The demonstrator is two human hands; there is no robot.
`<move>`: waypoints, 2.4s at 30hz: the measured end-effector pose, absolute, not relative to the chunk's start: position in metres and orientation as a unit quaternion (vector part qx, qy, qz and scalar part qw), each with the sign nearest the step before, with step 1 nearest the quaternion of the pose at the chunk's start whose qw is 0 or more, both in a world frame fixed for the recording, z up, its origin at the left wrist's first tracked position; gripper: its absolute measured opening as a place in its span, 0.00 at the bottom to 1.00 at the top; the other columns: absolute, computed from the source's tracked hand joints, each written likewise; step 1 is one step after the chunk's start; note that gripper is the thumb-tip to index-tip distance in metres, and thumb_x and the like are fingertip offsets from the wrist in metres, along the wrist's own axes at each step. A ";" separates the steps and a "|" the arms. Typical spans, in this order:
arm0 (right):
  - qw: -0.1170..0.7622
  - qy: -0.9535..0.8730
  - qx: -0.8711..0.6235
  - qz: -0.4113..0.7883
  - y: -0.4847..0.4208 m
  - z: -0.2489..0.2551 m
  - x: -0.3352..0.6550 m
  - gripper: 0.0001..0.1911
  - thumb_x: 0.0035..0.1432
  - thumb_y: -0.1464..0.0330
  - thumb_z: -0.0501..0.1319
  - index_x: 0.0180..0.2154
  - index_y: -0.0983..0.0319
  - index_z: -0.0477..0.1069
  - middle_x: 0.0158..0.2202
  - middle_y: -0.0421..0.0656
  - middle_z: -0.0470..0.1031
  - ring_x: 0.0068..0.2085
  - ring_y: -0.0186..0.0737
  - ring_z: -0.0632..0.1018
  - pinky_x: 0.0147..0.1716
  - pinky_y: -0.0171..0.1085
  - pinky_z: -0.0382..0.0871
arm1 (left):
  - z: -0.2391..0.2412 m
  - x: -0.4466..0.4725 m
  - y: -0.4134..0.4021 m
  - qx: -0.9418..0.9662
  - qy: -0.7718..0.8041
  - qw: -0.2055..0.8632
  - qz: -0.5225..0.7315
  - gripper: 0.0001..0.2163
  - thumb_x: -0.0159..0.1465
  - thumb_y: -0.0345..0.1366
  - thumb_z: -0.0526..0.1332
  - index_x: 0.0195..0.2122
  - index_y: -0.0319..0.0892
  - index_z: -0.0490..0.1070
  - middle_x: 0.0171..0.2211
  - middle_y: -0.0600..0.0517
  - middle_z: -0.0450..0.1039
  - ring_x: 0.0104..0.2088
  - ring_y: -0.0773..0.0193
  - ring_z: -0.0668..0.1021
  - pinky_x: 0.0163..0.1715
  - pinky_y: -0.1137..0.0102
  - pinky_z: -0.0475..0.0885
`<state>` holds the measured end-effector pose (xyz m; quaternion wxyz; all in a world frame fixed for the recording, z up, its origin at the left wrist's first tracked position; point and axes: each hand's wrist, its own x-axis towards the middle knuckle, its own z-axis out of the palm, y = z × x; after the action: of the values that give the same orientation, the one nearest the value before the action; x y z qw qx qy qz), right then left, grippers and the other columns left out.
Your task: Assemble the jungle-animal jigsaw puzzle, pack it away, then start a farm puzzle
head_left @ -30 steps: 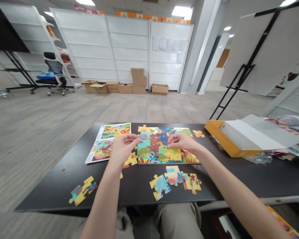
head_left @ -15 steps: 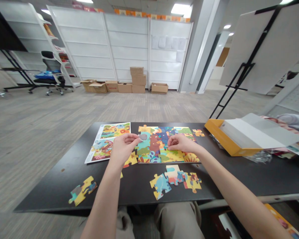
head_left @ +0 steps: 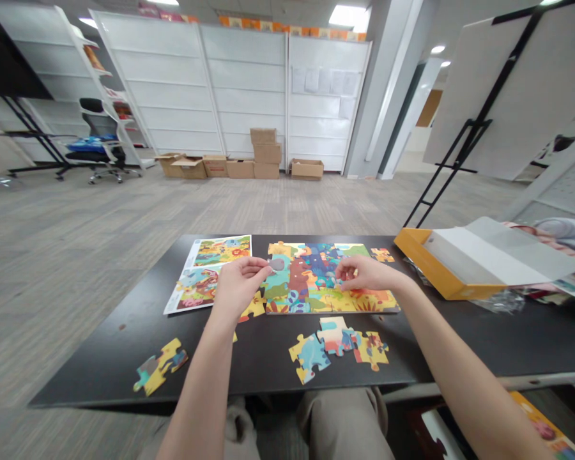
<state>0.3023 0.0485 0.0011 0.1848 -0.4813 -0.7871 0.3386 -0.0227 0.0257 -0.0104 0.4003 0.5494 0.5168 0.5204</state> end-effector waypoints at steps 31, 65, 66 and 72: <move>-0.030 -0.787 -0.495 0.366 0.042 0.006 0.317 0.08 0.46 0.67 0.65 0.31 0.63 0.75 0.27 0.42 0.78 0.29 0.39 0.77 0.28 0.32 0.68 | -0.009 -0.019 0.024 0.552 0.521 0.402 0.511 0.13 0.48 0.41 0.72 0.31 0.39 0.77 0.28 0.49 0.81 0.32 0.58 0.83 0.36 0.67 0.79; -0.052 -0.779 -0.499 0.376 0.044 0.004 0.314 0.11 0.47 0.66 0.65 0.35 0.64 0.75 0.30 0.42 0.77 0.31 0.37 0.75 0.29 0.31 0.67 | -0.005 -0.014 0.018 0.587 0.526 0.450 0.420 0.14 0.48 0.43 0.73 0.31 0.41 0.77 0.30 0.48 0.83 0.33 0.58 0.83 0.34 0.68 0.76; -0.051 -0.779 -0.500 0.374 0.044 0.004 0.314 0.11 0.47 0.66 0.65 0.35 0.64 0.75 0.30 0.42 0.77 0.31 0.37 0.75 0.29 0.31 0.67 | -0.003 -0.020 0.017 0.585 0.529 0.450 0.419 0.14 0.47 0.44 0.73 0.31 0.41 0.78 0.29 0.48 0.83 0.32 0.58 0.83 0.33 0.69 0.76; -0.047 -0.785 -0.495 0.369 0.044 0.002 0.315 0.11 0.47 0.67 0.65 0.35 0.64 0.74 0.30 0.41 0.77 0.30 0.36 0.74 0.28 0.31 0.66 | 0.001 -0.066 0.015 0.533 0.578 0.430 0.443 0.19 0.40 0.47 0.77 0.28 0.41 0.77 0.25 0.49 0.81 0.26 0.60 0.81 0.25 0.71 0.74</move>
<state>0.3153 0.0440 0.0016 -0.0468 -0.4949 -0.7853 0.3690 -0.0664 0.0153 0.0009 0.4299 0.5333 0.5782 0.4433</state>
